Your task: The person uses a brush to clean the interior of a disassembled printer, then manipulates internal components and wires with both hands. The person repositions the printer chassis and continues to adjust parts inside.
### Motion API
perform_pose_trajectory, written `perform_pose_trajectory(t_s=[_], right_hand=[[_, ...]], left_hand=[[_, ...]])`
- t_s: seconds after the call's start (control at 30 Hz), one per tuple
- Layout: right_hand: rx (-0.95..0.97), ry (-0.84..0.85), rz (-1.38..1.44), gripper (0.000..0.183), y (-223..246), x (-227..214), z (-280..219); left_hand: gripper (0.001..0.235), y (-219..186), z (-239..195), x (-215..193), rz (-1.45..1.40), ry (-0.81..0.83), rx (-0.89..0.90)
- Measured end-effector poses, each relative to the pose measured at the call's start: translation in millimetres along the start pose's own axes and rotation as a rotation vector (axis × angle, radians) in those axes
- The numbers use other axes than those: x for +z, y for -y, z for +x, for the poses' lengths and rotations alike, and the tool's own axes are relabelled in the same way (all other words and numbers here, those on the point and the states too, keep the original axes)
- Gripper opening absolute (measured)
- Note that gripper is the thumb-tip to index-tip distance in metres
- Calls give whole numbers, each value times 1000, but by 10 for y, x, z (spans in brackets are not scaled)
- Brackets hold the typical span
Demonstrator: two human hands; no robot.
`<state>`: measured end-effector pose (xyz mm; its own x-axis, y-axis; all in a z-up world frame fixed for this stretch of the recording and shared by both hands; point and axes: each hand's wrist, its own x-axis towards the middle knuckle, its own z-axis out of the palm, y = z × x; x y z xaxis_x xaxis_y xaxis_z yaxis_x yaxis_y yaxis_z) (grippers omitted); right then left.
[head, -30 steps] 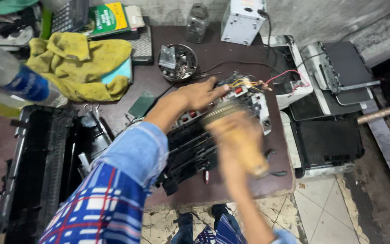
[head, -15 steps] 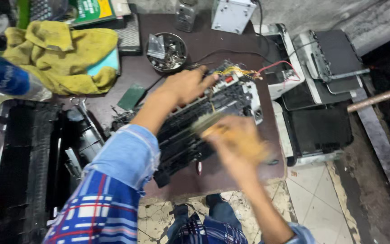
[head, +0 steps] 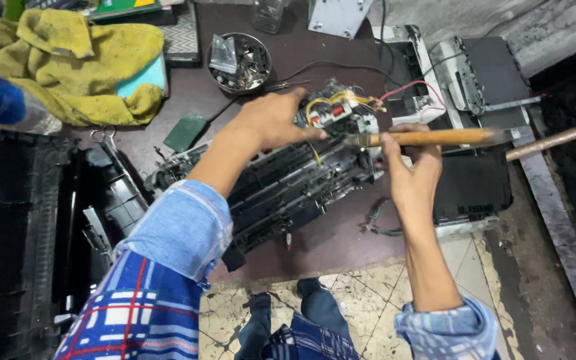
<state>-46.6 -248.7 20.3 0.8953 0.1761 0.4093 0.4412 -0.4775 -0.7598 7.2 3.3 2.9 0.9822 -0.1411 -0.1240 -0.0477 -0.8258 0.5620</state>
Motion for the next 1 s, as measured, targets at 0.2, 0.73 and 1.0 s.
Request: perform_pose_trajectory(t_s=[0.2,0.73,1.0], right_hand=[[-124,161,-215,30,-63,9,-16],[-48,152,-364,13,801,242,-170],[127,228,-112,30,312,564,-1384]], left_hand=[[103,-20,-13,-35,-9,8,-22],[107,-57,63,37,-8,32,-12],[109,-75,32,1,1,8,-12]])
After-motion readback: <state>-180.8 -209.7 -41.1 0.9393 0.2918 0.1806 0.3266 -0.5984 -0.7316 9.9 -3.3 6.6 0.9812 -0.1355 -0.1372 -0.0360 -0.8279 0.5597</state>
